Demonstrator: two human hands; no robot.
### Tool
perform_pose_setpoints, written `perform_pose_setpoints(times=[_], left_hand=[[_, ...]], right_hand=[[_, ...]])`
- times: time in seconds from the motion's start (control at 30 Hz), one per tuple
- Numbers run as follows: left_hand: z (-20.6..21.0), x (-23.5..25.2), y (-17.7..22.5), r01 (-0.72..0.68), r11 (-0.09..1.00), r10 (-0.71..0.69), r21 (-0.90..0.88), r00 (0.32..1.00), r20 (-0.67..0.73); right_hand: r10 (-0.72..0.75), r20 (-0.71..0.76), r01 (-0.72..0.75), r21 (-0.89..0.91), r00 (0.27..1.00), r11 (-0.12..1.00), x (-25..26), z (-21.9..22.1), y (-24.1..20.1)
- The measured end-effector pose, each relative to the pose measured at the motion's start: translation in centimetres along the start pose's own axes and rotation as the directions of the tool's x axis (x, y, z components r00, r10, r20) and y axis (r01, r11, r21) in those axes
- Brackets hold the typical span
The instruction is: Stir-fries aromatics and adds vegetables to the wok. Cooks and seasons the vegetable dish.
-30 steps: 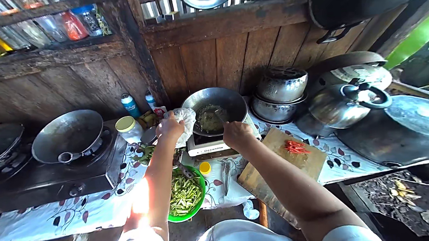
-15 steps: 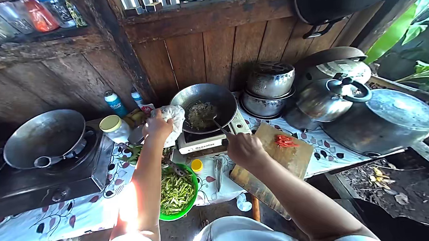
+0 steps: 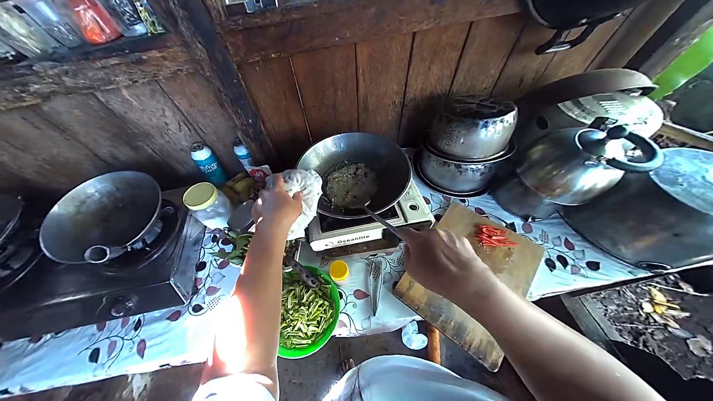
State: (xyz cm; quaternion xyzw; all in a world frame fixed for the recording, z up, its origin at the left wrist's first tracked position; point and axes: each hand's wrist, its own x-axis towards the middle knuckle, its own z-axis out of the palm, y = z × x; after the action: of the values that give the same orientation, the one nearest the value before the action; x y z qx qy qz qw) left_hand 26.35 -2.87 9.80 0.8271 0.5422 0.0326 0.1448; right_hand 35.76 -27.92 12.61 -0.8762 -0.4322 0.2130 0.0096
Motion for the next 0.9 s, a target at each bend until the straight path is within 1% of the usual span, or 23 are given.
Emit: perform_pose_setpoints(times=[0.07,0.13,0.17,0.23,0.33,0.43,0.5,0.57,0.67,0.7,0.77,0.83,0.87,0.9], left_hand=[[0.0,0.1,-0.1,-0.019,1.0,0.019,-0.021,1.0,-0.004],[-0.1,0.0,-0.1,-0.021,0.999,0.021,-0.025,1.0,0.002],[-0.2,-0.1,0.0,-0.016,1.0,0.016,-0.02,1.0,0.009],[-0.4,-0.1,0.1,-0.012,1.0,0.012,-0.009,1.0,0.019],[-0.2,0.0,0.0,-0.011,1.0,0.011,-0.019,1.0,0.009],[-0.1,-0.1,0.2,0.009,1.0,-0.009,0.001,1.0,0.02],[-0.3,-0.2,0.1,0.014,1.0,-0.014,0.003,1.0,0.025],[-0.3,-0.2,0.1,0.006,1.0,-0.007,0.005,1.0,0.024],[-0.2,-0.2,0.1,0.005,1.0,-0.005,0.001,1.0,0.027],[-0.3,-0.3,0.1,0.008,1.0,-0.008,-0.001,1.0,0.03],[-0.4,-0.3,0.1,0.007,1.0,-0.007,0.002,0.999,0.034],[-0.3,-0.1,0.1,0.003,1.0,-0.003,0.002,1.0,0.026],[-0.2,-0.1,0.1,0.003,1.0,-0.003,0.004,1.0,0.021],[-0.2,-0.1,0.1,0.005,1.0,-0.005,0.008,1.0,0.02]], right_hand=[[0.009,-0.024,-0.007,0.062,1.0,0.998,3.2,1.1,-0.3],[0.015,-0.095,-0.003,0.116,0.995,0.993,6.1,2.2,-0.1],[0.019,-0.129,-0.002,0.126,0.991,0.992,6.8,2.4,0.0],[0.022,-0.163,0.0,0.132,0.986,0.991,6.6,2.0,0.1],[0.024,-0.172,-0.003,0.12,0.985,0.993,6.0,1.1,0.1],[0.03,-0.189,-0.002,0.148,0.981,0.989,8.0,1.6,0.2],[0.002,-0.178,0.03,0.178,0.984,0.984,9.2,2.4,0.3],[-0.038,-0.166,0.07,0.193,0.985,0.979,8.5,2.8,0.7],[-0.087,-0.147,0.109,0.147,0.985,0.983,4.7,1.8,1.7],[-0.107,-0.16,0.128,0.126,0.981,0.984,3.2,1.3,2.1],[-0.152,-0.243,0.177,0.082,0.958,0.981,0.5,0.7,3.1],[-0.177,-0.322,0.194,0.021,0.93,0.981,-1.2,0.8,3.7],[-0.151,-0.298,0.16,0.005,0.942,0.987,-1.5,0.7,3.6],[-0.089,-0.211,0.091,0.002,0.974,0.996,-1.3,0.5,3.0]])
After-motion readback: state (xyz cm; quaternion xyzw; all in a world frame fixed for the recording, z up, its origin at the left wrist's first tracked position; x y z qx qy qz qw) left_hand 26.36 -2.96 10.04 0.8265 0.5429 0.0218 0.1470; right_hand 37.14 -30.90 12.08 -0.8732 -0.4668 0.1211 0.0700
